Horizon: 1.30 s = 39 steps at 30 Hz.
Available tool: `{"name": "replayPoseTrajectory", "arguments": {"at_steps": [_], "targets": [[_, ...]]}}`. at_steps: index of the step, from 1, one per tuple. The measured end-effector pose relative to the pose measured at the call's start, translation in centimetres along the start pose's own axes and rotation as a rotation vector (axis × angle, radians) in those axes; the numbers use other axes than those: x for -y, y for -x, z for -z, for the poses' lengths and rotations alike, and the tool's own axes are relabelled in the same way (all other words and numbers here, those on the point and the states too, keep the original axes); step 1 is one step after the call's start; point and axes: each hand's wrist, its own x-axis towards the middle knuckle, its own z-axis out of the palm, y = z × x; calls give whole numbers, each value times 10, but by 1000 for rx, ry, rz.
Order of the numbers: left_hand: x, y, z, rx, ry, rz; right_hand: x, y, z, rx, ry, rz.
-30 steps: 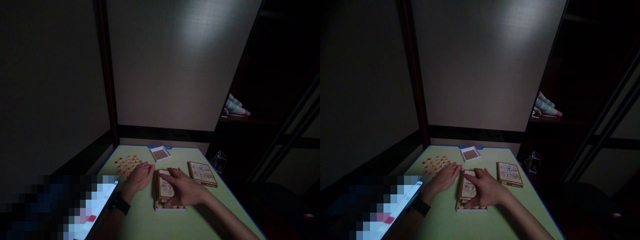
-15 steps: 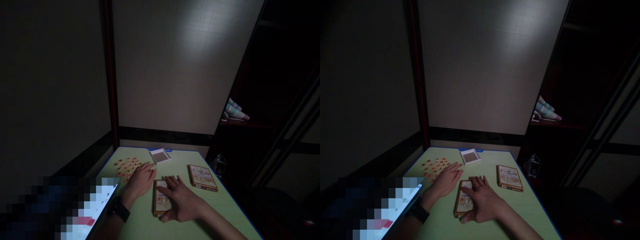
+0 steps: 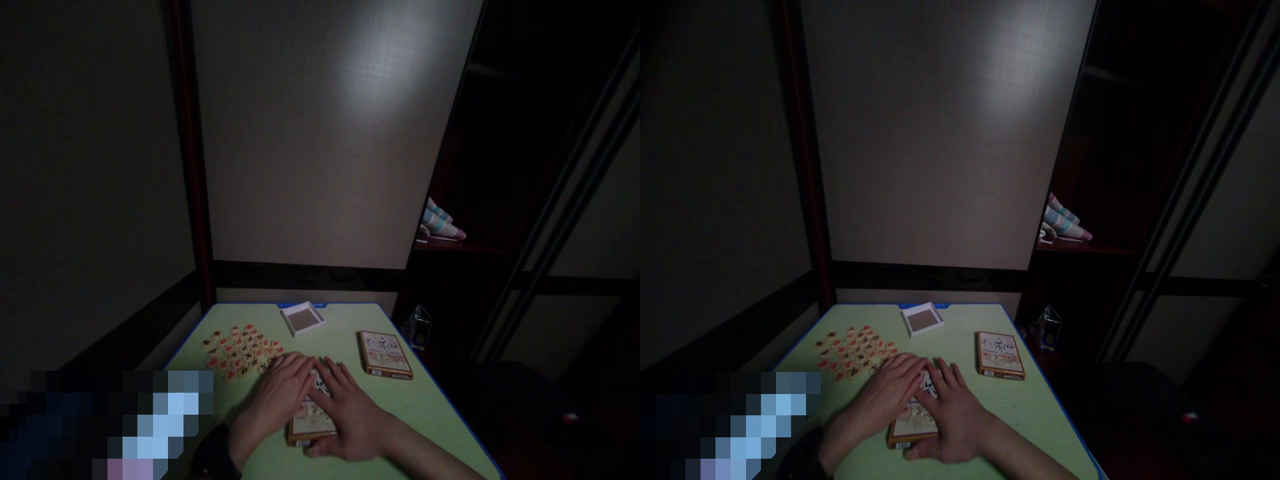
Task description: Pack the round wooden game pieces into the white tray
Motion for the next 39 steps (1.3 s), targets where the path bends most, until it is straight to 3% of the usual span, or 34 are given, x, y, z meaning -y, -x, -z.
{"name": "replayPoseTrajectory", "arguments": {"at_steps": [7,15,20,25,30,35,39], "targets": [[0,-1,-3,-1,-35,26,1,6,-7,-57,27,6],[-2,-1,1,-21,40,51,18,13,-7,-84,90,-11],[12,-38,9,-60,-77,117,13,6,-10,-65,102,-97],[32,-83,6,112,-230,284,3,-12,-11,-40,150,-185],[46,-93,2,168,-228,347,-10,-23,0,23,175,-205],[44,-82,33,42,-244,416,-42,-40,21,20,167,-312],[21,-62,61,45,-185,407,-77,-63,31,-20,124,-366]]}}
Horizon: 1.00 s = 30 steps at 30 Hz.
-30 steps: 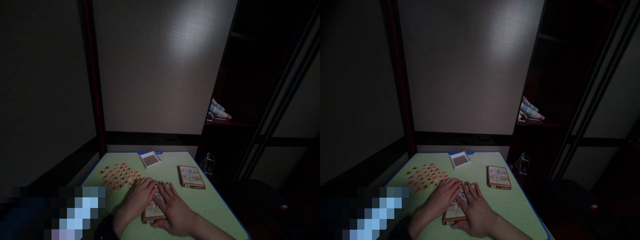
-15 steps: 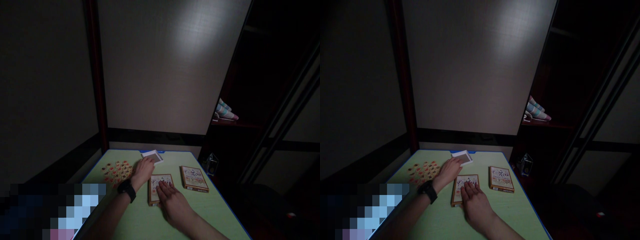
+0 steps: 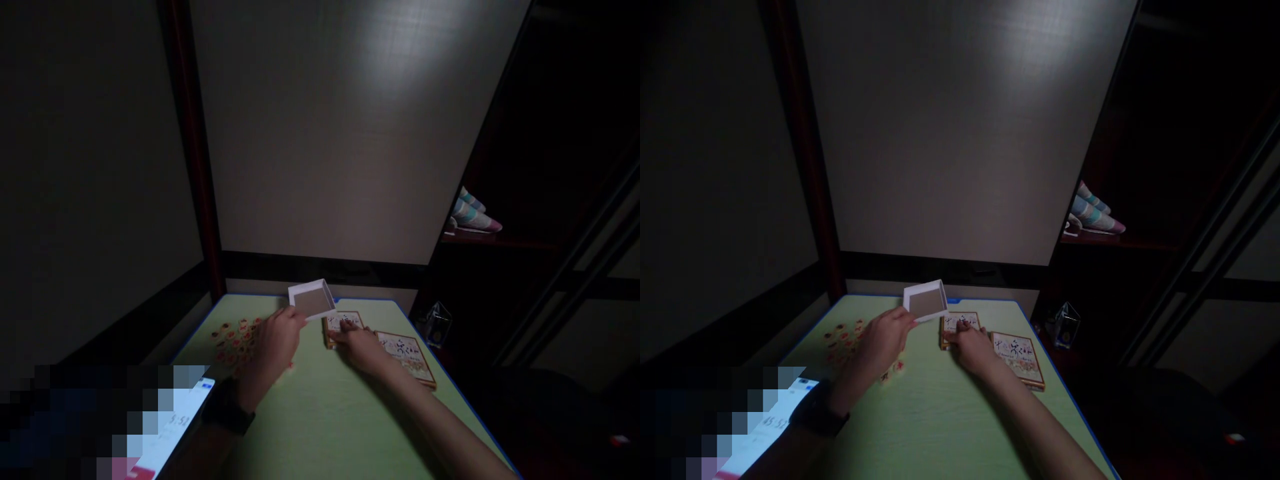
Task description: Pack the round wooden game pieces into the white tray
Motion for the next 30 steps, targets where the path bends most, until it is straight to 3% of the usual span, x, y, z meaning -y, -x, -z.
{"name": "replayPoseTrajectory", "arguments": {"at_steps": [4,8,11,19,24,30], "targets": [[-18,43,7,148,101,43,-22,-28,0,5,-69,-9],[-31,82,-6,276,121,-28,-39,-38,0,-3,-82,-42],[-35,97,-18,357,86,-35,-45,-37,2,-11,-84,-79],[-36,103,-40,317,91,-99,-27,-36,9,-60,-74,-195],[-39,103,-34,388,71,-98,-7,-44,-4,-165,16,-364],[-38,105,-27,405,140,-88,1,-47,-8,-186,47,-401]]}}
